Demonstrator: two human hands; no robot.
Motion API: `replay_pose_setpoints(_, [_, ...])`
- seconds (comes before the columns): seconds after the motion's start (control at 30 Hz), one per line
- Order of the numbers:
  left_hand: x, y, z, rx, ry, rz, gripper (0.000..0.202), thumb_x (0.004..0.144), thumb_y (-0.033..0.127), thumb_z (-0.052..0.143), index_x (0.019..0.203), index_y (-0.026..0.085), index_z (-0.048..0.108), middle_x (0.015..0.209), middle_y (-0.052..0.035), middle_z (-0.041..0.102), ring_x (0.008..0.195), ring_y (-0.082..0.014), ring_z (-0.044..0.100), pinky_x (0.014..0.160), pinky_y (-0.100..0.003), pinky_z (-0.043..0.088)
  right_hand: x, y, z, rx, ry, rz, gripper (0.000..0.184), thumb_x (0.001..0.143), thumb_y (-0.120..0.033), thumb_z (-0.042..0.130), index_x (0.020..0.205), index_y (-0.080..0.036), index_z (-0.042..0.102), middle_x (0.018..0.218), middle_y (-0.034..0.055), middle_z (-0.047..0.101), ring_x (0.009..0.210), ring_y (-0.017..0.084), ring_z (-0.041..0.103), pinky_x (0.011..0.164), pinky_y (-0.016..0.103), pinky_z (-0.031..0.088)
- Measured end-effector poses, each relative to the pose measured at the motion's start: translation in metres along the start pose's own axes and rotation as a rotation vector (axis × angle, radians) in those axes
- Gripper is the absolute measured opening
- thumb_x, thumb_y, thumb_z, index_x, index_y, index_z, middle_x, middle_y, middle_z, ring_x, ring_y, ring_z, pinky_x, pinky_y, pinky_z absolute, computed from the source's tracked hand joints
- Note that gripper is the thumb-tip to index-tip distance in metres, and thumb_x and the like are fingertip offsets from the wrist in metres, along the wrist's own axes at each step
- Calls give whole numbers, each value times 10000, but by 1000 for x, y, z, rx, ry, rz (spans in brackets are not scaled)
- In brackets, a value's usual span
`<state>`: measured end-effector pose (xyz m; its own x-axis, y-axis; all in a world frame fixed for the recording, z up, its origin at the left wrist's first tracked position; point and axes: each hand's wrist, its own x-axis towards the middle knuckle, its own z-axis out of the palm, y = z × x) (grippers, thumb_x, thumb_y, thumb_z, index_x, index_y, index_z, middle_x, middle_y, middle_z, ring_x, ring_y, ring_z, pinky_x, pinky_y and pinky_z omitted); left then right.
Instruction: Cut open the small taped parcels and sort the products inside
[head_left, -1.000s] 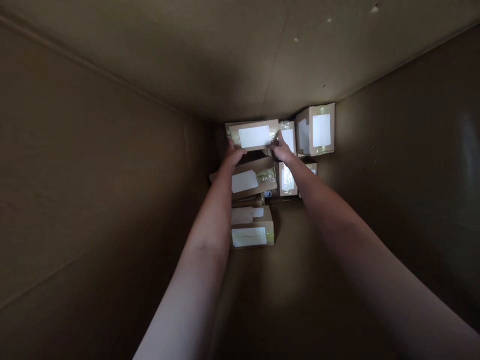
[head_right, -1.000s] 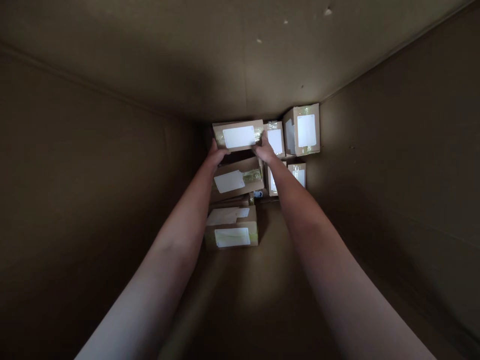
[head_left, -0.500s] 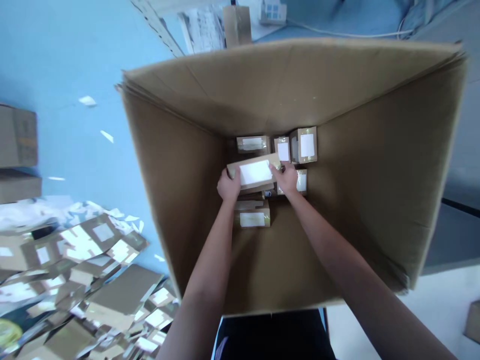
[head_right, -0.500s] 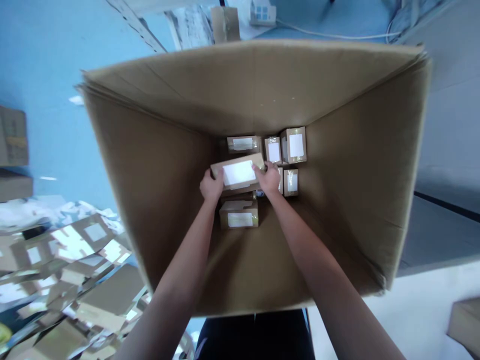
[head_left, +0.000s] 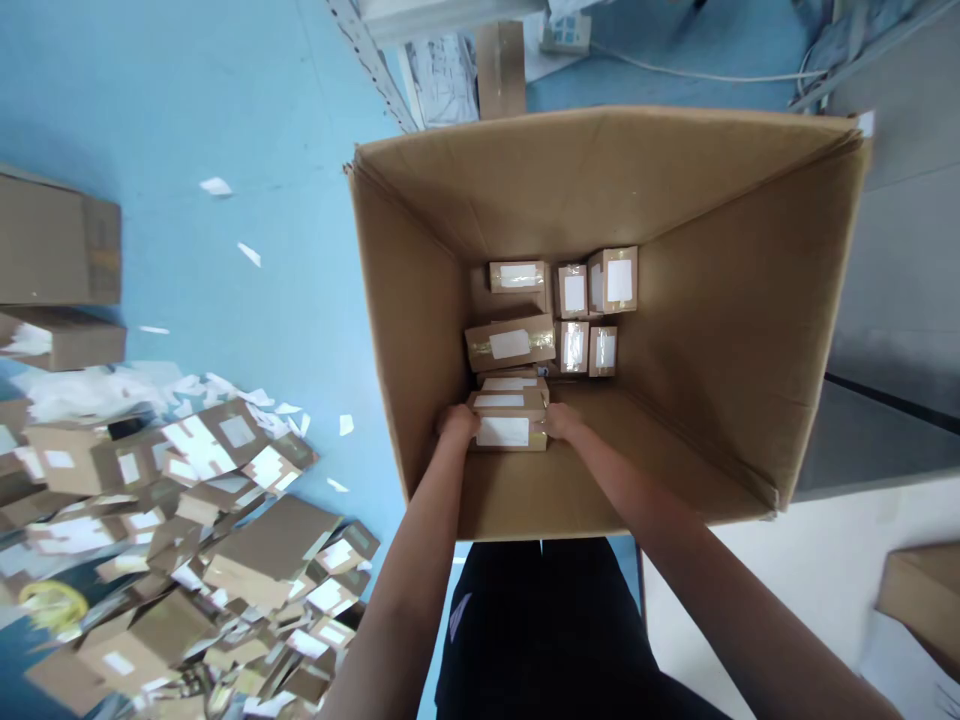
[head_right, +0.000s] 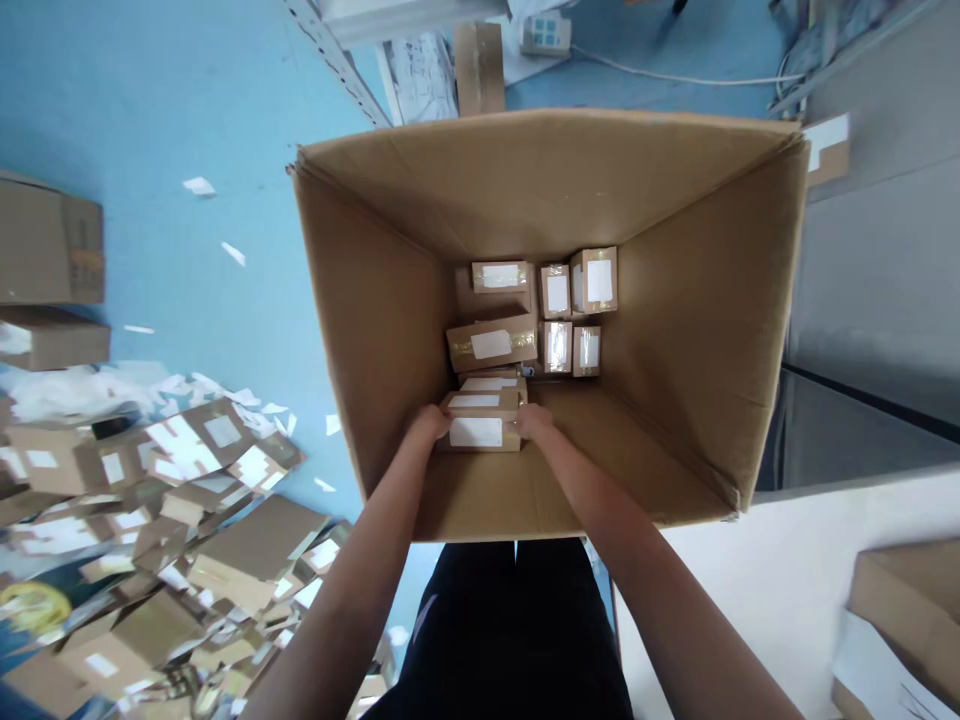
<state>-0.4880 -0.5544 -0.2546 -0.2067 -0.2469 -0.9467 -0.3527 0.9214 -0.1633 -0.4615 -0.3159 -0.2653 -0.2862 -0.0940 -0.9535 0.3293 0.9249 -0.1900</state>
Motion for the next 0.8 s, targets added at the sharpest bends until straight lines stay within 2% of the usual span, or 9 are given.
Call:
replay_pose_setpoints(0.1, [-10,10,-29,63,198,83,401,936,379,656,1235,130,752,1228,-270,753,1180,-402,720,913,-452,587,-3,3,-32,-14,105,-45,543,865,-452,799,1338,-200,712,1271,168,755,1180,356,721,983,429,579])
replay_pose_setpoints(0.2, [-18,38,-64,54,438,292,538,953,393,631,1433,150,626,1294,-238,726,1156,-382,722,944,-464,581,-2,17,-79,129,471,-191,649,956,-425,664,1558,-225,524,1409,146,685,1245,359,679,1049,471,557])
replay_pose_setpoints(0.3, [-18,86,-95,-25,579,588,641,980,371,594,1584,196,472,1522,-179,590,1327,-348,629,1077,-436,530,14,46,-130,222,816,-254,714,981,-406,590,1638,-209,389,1516,159,589,1329,370,611,1111,529,522])
replay_pose_setpoints(0.37, [-10,125,-109,-71,587,718,675,985,360,590,1620,210,420,1573,-155,538,1400,-341,569,1140,-432,490,36,72,-160,245,950,-264,755,973,-396,592,1657,-201,337,1550,170,544,1372,373,568,1145,555,495])
replay_pose_setpoints(0.43, [3,166,-115,-89,548,772,700,982,358,603,1635,216,397,1581,-153,525,1414,-349,555,1168,-445,467,64,99,-184,255,1008,-240,782,963,-402,608,1658,-192,319,1579,186,498,1401,391,534,1159,594,472])
replay_pose_setpoints(0.53, [33,222,-110,-87,473,803,731,964,364,645,1637,219,400,1613,-153,500,1423,-355,549,1196,-457,437,109,135,-203,293,989,-152,762,945,-409,641,1621,-178,377,1575,203,490,1413,407,519,1169,611,449])
replay_pose_setpoints(0.63, [69,263,-90,-89,392,818,763,943,383,688,1633,211,411,1620,-148,512,1439,-340,542,1220,-438,409,151,165,-206,348,893,-5,721,922,-368,681,1567,-139,454,1555,227,511,1378,393,552,1173,572,443])
replay_pose_setpoints(0.7, [93,280,-73,-84,334,814,769,935,383,701,1628,199,423,1606,-148,535,1441,-330,545,1223,-421,402,177,183,-203,350,817,64,707,897,-334,710,1533,-110,497,1541,247,523,1360,389,564,1168,556,441])
replay_pose_setpoints(0.8, [129,290,-47,-49,271,794,740,938,365,687,1616,195,445,1596,-150,548,1431,-319,557,1207,-406,416,216,206,-198,326,755,69,705,862,-322,750,1501,-110,543,1543,248,525,1404,408,515,1178,571,424])
